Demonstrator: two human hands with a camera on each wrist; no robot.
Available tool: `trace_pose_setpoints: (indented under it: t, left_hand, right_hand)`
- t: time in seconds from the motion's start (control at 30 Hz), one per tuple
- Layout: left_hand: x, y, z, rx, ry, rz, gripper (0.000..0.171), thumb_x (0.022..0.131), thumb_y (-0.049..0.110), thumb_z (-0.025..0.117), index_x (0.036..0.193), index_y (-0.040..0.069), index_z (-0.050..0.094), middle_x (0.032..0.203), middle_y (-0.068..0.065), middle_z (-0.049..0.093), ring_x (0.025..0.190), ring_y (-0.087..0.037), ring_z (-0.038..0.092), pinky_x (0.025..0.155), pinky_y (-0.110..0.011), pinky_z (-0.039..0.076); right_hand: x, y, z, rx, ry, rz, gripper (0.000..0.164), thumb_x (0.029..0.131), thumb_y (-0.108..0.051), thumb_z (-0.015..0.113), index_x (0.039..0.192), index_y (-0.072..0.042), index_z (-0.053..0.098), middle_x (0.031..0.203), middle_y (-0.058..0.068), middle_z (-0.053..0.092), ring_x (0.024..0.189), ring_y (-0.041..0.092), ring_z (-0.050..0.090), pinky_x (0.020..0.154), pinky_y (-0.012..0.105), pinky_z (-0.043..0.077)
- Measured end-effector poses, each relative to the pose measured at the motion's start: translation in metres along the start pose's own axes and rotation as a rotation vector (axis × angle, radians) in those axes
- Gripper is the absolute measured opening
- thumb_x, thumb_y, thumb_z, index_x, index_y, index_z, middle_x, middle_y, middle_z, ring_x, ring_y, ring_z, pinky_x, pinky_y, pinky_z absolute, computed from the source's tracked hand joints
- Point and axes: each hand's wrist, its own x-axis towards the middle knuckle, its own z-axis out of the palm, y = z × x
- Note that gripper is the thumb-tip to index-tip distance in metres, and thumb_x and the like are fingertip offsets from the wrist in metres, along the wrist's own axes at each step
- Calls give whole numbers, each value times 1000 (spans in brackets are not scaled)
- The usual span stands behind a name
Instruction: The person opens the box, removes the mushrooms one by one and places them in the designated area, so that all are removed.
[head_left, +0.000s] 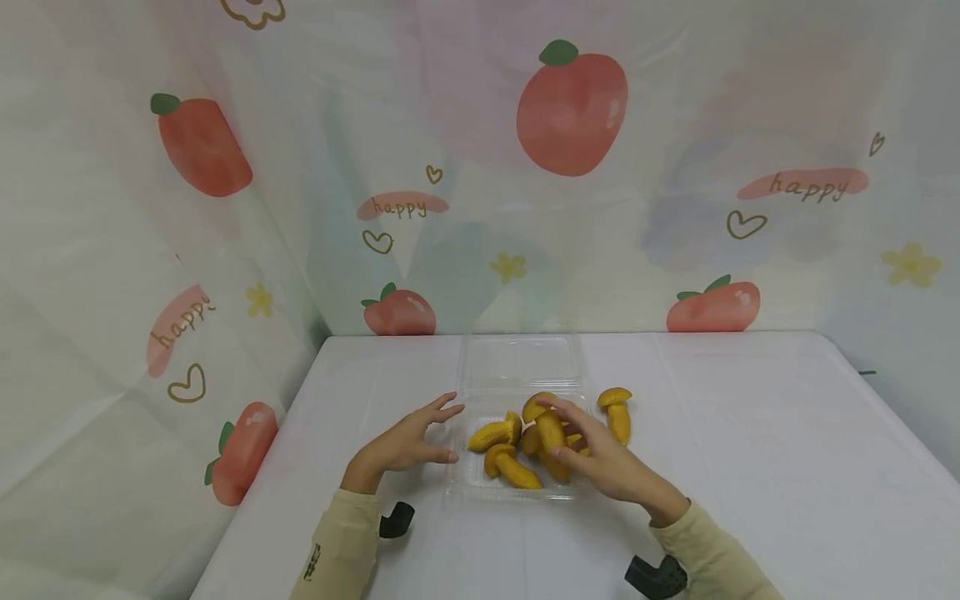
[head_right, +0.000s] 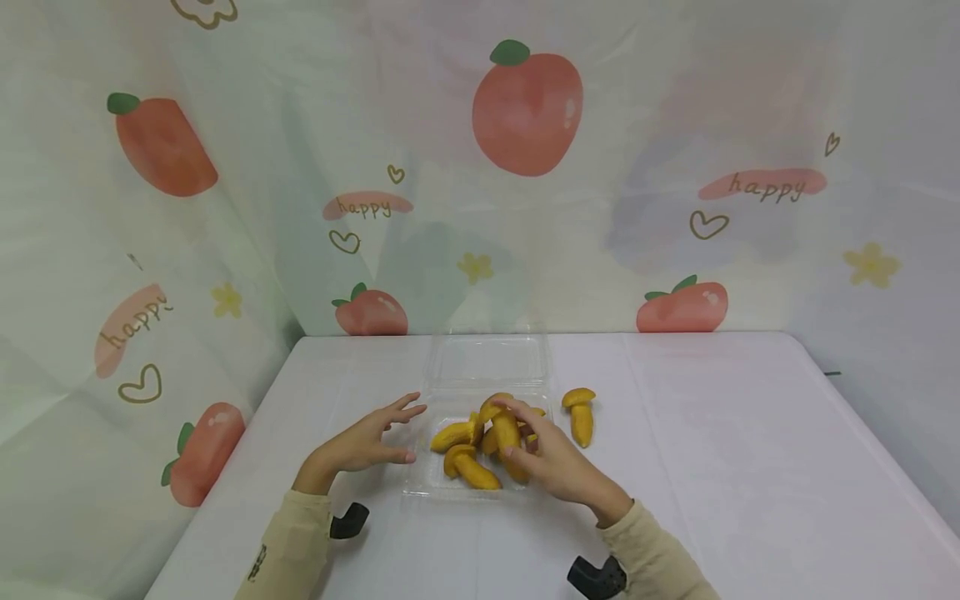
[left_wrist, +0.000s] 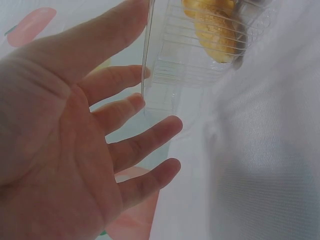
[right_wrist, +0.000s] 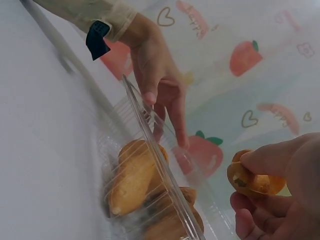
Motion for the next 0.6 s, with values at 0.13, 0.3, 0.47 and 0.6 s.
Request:
trace_pose_setpoints:
  t: [0.13,0.3,0.47,0.6]
  left_hand:
    - [1,-1,0,2,14,-4,80,88,20,80,156,8,39,168,-12,28,153,-42,27,120,-68,24]
    - [3,-2,0,1,34,-24,84,87,21,81,157,11,36,159,-14,43,151,-41,31,119,-68,24]
    - [3,-3,0,-9,33,-41,88,87,22,81,159,12,32,155,-15,49,149,-41,35,119,-68,25]
    - [2,-2,1,-10,35,-41,88,87,22,81,159,11,33,155,-15,49,149,-41,36,119,-68,26]
  right_hand:
    - [1,2,-5,8,9,0,60,98,-6,63,153,-10,39,145,22,51,110,32,59,78,27,54]
    - [2,3,-14,-5,26,6,59,99,-8,63,153,-9,38,143,22,52,112,32,59,79,25,53]
    - [0,4,-23,-54,54,25,62,98,-4,63,153,-9,37,141,22,53,111,34,60,81,25,53]
    - [-1,5,-31,-72,77,27,65,97,-2,64,154,-9,36,142,24,52,112,38,62,80,25,54]
